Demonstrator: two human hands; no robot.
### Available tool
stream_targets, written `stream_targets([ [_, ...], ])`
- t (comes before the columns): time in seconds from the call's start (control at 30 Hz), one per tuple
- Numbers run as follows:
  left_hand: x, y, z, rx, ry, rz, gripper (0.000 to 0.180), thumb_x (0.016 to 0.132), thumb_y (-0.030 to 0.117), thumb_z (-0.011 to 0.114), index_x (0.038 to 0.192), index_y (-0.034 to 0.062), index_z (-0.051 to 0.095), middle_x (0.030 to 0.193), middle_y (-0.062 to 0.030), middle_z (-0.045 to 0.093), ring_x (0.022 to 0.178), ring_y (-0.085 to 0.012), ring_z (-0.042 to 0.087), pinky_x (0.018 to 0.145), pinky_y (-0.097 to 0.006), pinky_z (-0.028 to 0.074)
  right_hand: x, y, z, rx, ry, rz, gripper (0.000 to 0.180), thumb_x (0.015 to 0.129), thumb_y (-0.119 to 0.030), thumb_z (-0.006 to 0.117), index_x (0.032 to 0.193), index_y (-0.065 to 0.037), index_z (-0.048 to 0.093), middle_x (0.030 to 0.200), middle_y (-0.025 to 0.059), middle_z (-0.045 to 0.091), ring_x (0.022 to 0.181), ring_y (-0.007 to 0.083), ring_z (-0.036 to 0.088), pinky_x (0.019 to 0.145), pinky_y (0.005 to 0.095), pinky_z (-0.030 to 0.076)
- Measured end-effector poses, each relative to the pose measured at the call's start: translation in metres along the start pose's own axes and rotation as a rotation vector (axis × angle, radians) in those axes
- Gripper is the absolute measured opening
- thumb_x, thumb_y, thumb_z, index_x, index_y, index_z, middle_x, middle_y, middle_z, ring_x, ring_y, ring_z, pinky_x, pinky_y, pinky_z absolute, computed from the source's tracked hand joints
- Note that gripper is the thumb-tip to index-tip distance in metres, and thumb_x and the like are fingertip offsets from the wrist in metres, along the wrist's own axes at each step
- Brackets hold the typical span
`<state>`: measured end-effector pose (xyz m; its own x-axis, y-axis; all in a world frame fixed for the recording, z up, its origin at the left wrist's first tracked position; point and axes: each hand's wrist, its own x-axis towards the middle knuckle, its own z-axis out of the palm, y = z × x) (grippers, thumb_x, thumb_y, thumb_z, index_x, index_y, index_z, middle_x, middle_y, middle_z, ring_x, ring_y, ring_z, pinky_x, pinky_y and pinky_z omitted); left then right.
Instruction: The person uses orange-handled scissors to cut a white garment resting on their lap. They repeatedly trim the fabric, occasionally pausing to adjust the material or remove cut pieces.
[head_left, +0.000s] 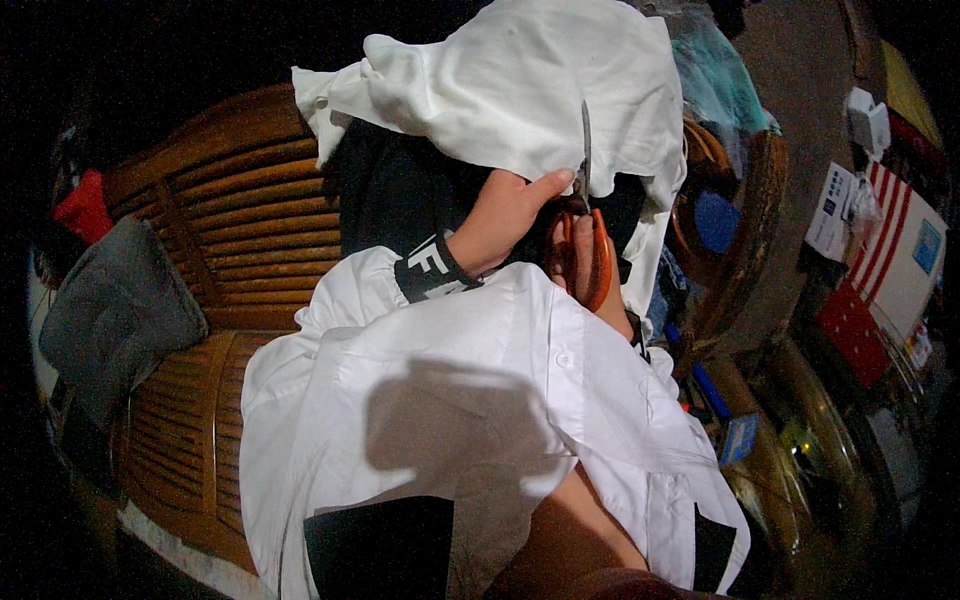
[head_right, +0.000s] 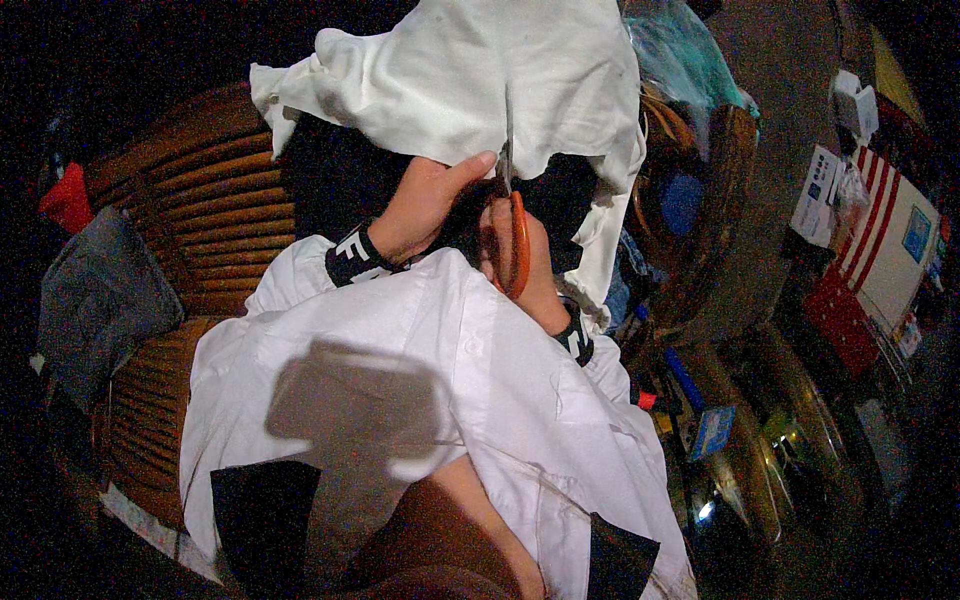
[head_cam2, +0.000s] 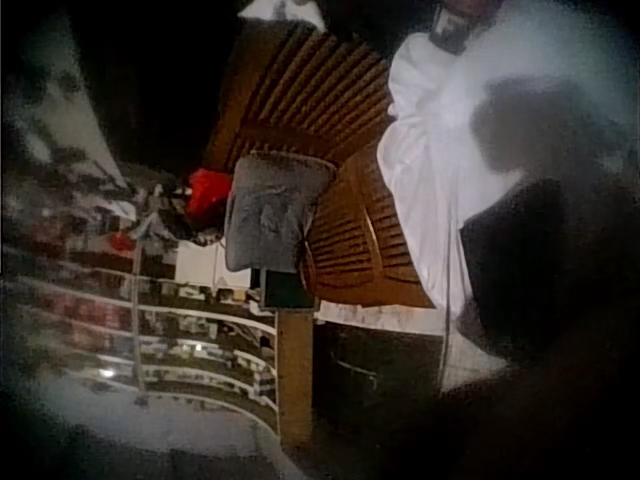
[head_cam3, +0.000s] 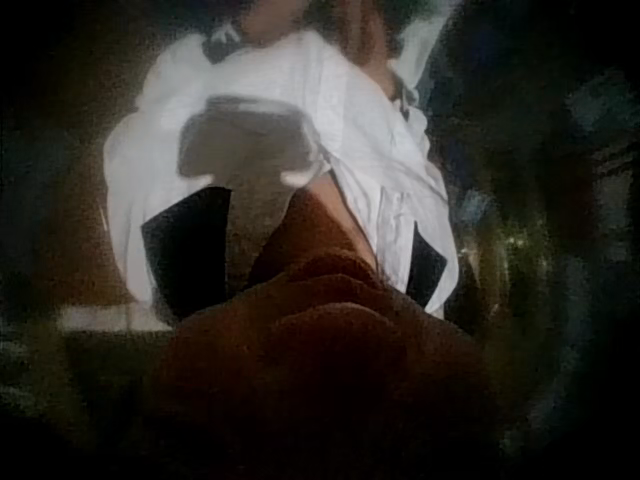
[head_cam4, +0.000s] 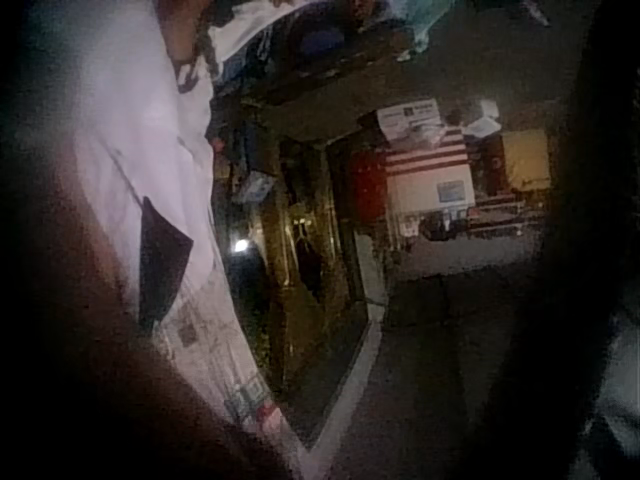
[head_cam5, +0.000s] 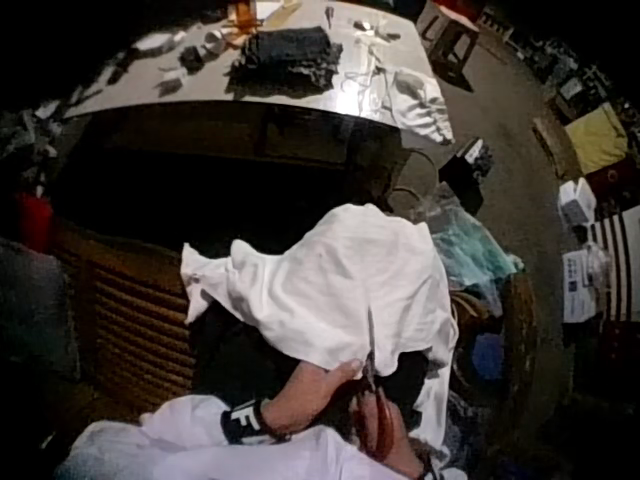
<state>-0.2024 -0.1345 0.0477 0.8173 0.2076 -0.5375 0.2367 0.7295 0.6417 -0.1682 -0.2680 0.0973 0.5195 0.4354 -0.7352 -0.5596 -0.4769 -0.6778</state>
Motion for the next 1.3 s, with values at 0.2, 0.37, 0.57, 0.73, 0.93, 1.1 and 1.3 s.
stream_targets([
  [0.2, 0.002, 0.004, -0.002, 0.032, 0.053, -0.087, 0.033, 0.083, 0.014, 0.063, 0.110, -0.0020, 0.053, 0.101, -0.0073, 0.061, 0.088, -0.0166, 0.058, 0.078, -0.029, 0.045, 0.004, 0.008, -0.008, 0.142, -0.147, -0.043, 0.043, 0.094, -0.046, 0.042, 0.099, -0.004, 0.049, 0.075, -0.0004, 0.049, 0.057, 0.0081, 0.045, 0.051, 0.0210, 0.036],
  [0.37, -0.004, 0.013, 0.002, 0.068, 0.052, -0.049, 0.035, 0.082, 0.014, 0.065, 0.111, -0.0018, 0.053, 0.103, -0.0068, 0.060, 0.092, -0.0164, 0.056, 0.082, -0.029, 0.043, 0.010, 0.020, -0.019, 0.298, -0.315, -0.071, 0.057, 0.090, -0.051, 0.048, 0.117, 0.000, 0.045, 0.084, 0.0015, 0.050, 0.067, 0.0100, 0.047, 0.060, 0.0206, 0.037],
  [0.57, -0.005, 0.009, 0.002, 0.041, 0.089, 0.084, 0.026, 0.084, 0.014, 0.063, 0.103, -0.0024, 0.057, 0.092, -0.0049, 0.061, 0.082, -0.0128, 0.055, 0.075, -0.026, 0.043, 0.002, 0.014, -0.024, 0.332, -0.363, -0.011, 0.068, 0.084, -0.058, 0.053, 0.117, 0.000, 0.045, 0.079, 0.0006, 0.045, 0.067, 0.0099, 0.045, 0.060, 0.0213, 0.036],
  [0.73, -0.005, 0.013, 0.007, -0.007, 0.134, 0.088, 0.029, 0.082, 0.013, 0.064, 0.106, -0.0024, 0.057, 0.097, -0.0051, 0.061, 0.087, -0.0141, 0.055, 0.080, -0.026, 0.043, -0.005, 0.001, -0.023, 0.171, -0.318, -0.010, 0.086, 0.071, -0.077, 0.051, 0.114, -0.003, 0.046, 0.078, -0.0017, 0.042, 0.067, 0.0084, 0.043, 0.059, 0.0212, 0.033],
  [0.93, -0.004, 0.015, 0.007, -0.125, 0.121, 0.003, 0.023, 0.082, 0.013, 0.064, 0.100, -0.0007, 0.058, 0.090, -0.0044, 0.060, 0.080, -0.0134, 0.055, 0.076, -0.025, 0.043, -0.003, 0.000, -0.031, 0.146, -0.369, 0.053, 0.052, 0.087, -0.048, 0.053, 0.118, -0.007, 0.043, 0.084, -0.0038, 0.039, 0.071, 0.0069, 0.036, 0.063, 0.0199, 0.031],
  [1.1, -0.005, 0.015, -0.006, -0.381, -0.058, -0.265, 0.011, 0.083, 0.013, 0.063, 0.085, 0.0034, 0.058, 0.082, -0.0032, 0.058, 0.072, -0.0127, 0.055, 0.070, -0.026, 0.045, -0.008, -0.011, -0.026, 0.244, -0.329, -0.007, 0.051, 0.087, -0.050, 0.054, 0.113, -0.008, 0.045, 0.081, -0.0047, 0.040, 0.069, 0.0062, 0.035, 0.060, 0.0193, 0.030],
  [1.3, -0.006, 0.028, 0.004, -0.388, 0.054, -0.253, 0.010, 0.084, 0.013, 0.062, 0.081, 0.0033, 0.059, 0.078, -0.0029, 0.058, 0.074, -0.0122, 0.056, 0.073, -0.027, 0.044, -0.002, 0.008, -0.027, 0.324, -0.354, 0.065, 0.052, 0.085, -0.053, 0.056, 0.111, -0.008, 0.046, 0.081, -0.0049, 0.040, 0.067, 0.0060, 0.035, 0.058, 0.0181, 0.030],
])
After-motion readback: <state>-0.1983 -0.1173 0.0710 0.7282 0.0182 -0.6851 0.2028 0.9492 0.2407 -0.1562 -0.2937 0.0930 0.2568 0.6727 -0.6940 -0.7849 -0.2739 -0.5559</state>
